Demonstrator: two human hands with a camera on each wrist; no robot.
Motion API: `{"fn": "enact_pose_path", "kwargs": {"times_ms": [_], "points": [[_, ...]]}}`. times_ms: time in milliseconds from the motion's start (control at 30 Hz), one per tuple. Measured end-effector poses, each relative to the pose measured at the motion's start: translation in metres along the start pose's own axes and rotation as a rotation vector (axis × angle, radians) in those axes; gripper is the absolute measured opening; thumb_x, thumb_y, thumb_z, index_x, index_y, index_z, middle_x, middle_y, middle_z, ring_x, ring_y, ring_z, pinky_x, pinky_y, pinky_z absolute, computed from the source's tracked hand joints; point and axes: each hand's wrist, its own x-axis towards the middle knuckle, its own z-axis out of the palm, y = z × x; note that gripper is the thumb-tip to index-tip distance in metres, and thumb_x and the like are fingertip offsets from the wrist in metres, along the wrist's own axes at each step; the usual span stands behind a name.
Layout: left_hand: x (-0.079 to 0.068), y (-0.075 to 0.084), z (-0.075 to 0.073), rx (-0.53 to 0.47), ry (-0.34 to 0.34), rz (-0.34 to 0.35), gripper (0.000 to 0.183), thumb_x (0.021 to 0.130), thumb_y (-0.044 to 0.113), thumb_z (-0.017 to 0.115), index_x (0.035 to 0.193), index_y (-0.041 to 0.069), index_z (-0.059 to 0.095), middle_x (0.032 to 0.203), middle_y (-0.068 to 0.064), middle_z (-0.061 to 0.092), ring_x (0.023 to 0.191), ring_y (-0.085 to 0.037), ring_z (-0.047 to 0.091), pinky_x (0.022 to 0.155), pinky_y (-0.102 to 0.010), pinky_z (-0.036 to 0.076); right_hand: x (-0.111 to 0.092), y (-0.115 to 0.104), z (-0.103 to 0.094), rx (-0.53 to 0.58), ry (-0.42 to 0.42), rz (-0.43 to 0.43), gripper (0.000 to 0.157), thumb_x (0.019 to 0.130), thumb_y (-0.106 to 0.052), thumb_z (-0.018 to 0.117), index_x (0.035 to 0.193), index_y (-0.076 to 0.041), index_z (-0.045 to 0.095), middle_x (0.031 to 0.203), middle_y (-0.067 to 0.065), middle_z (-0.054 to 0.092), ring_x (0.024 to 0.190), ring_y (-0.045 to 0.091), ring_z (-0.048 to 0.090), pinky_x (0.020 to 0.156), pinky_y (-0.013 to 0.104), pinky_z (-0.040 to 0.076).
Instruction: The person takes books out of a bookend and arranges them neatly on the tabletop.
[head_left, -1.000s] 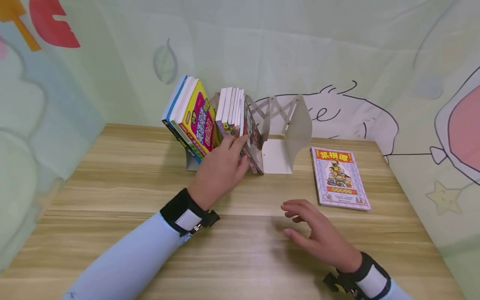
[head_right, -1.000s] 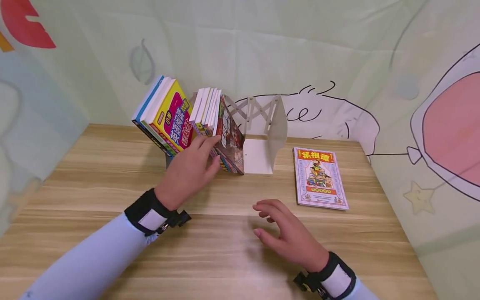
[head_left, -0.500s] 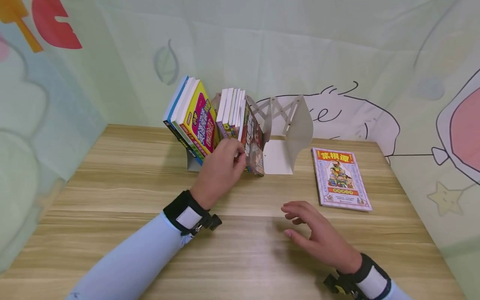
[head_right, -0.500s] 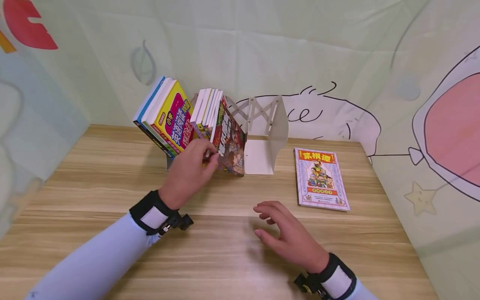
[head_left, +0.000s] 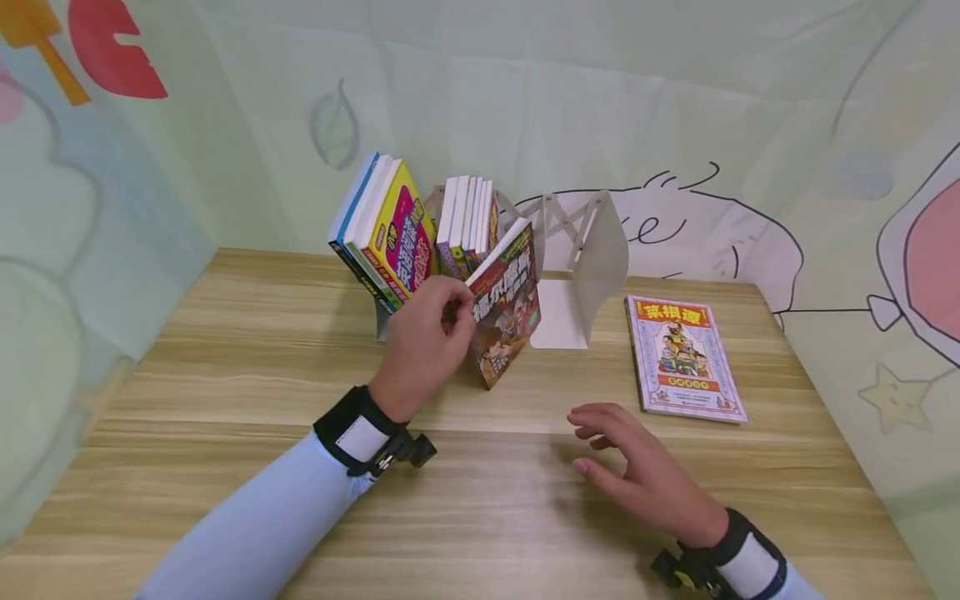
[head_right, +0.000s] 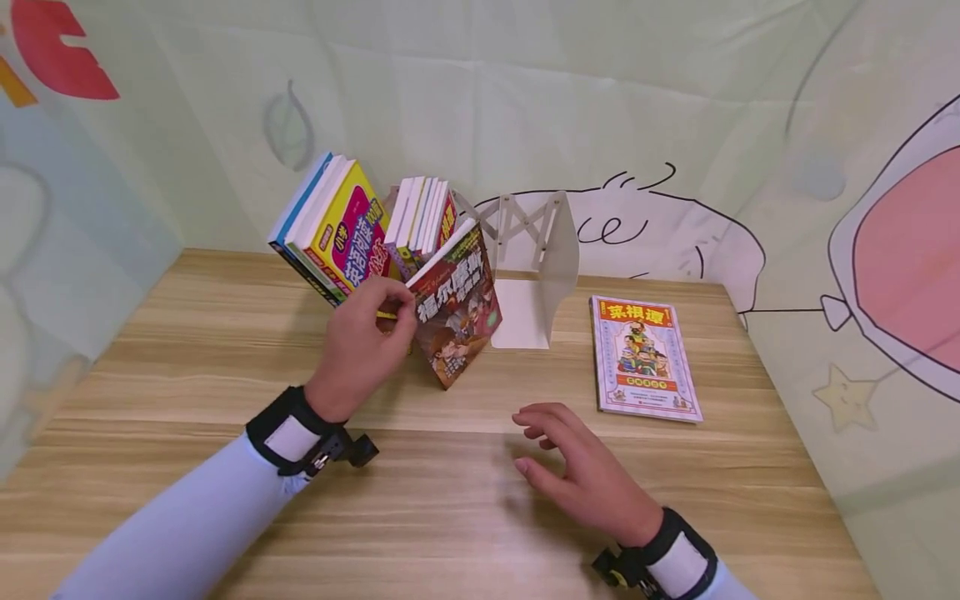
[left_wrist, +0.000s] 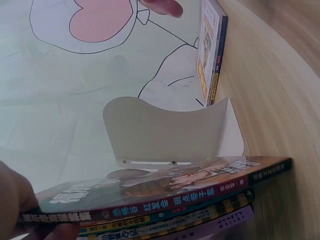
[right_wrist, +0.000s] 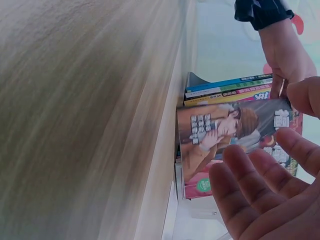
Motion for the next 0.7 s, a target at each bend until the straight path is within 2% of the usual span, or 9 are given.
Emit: {"fn": "enact_pose_path", "kwargs": {"times_ms": [167, 367, 467, 567, 633, 700], "points": [[-0.006, 0.003, -0.011, 0.002, 0.008, 0.078, 0.009, 0.093, 0.003, 0.061, 0.102, 0.004, 0.063, 0.099, -0.009, 0.065, 0.083, -0.016, 0.060, 0.070, -0.028, 0.055, 0.001, 0.001, -0.001, -0.049, 0.018, -0.009, 0.047, 0.095, -0.015, 0.070, 0.138, -0.024, 0.053, 0.136, -0.004, 0.055, 0.118, 0.016, 0.059, 0.091, 0.032, 0.056], [-0.012, 0.012, -0.023, -0.046, 0.000, 0.227, 0.014, 0.090, -0.001, 0.066, 0.104, 0.002, 0.062, 0.101, -0.011, 0.067, 0.084, -0.016, 0.061, 0.072, -0.029, 0.057, 0.002, 0.000, -0.004, -0.132, 0.068, -0.008, 0.052, 0.092, -0.016, 0.073, 0.140, -0.023, 0.053, 0.139, -0.003, 0.054, 0.128, 0.016, 0.052, 0.101, 0.040, 0.051], [-0.017, 0.020, -0.028, -0.081, -0.019, 0.298, 0.018, 0.087, -0.005, 0.069, 0.102, 0.002, 0.062, 0.102, -0.011, 0.068, 0.087, -0.016, 0.063, 0.075, -0.031, 0.059, 0.003, 0.000, -0.005, -0.117, 0.107, 0.007, 0.061, 0.090, -0.015, 0.075, 0.144, -0.019, 0.047, 0.143, 0.000, 0.052, 0.130, 0.018, 0.050, 0.105, 0.034, 0.048], [-0.022, 0.029, -0.032, -0.152, -0.045, 0.306, 0.019, 0.087, -0.006, 0.069, 0.102, 0.003, 0.061, 0.103, -0.010, 0.068, 0.089, -0.016, 0.064, 0.077, -0.029, 0.060, 0.005, 0.000, -0.005, -0.045, 0.142, 0.005, 0.085, 0.085, -0.008, 0.079, 0.154, -0.015, 0.031, 0.149, 0.008, 0.046, 0.135, 0.022, 0.047, 0.108, 0.026, 0.045], [-0.026, 0.033, -0.033, -0.213, -0.062, 0.278, 0.019, 0.088, -0.006, 0.068, 0.103, 0.003, 0.061, 0.103, -0.009, 0.067, 0.091, -0.014, 0.064, 0.077, -0.025, 0.059, 0.006, 0.000, -0.005, 0.005, 0.158, 0.008, 0.101, 0.081, -0.004, 0.082, 0.159, -0.016, 0.018, 0.154, 0.013, 0.041, 0.139, 0.024, 0.043, 0.111, 0.024, 0.042], [-0.029, 0.037, -0.034, -0.266, -0.075, 0.251, 0.020, 0.088, -0.007, 0.068, 0.103, 0.004, 0.061, 0.103, -0.008, 0.066, 0.091, -0.014, 0.063, 0.077, -0.021, 0.059, 0.007, 0.000, -0.006, 0.034, 0.169, 0.010, 0.111, 0.079, -0.001, 0.082, 0.161, -0.019, 0.010, 0.156, 0.014, 0.037, 0.141, 0.025, 0.040, 0.112, 0.025, 0.040]]}}
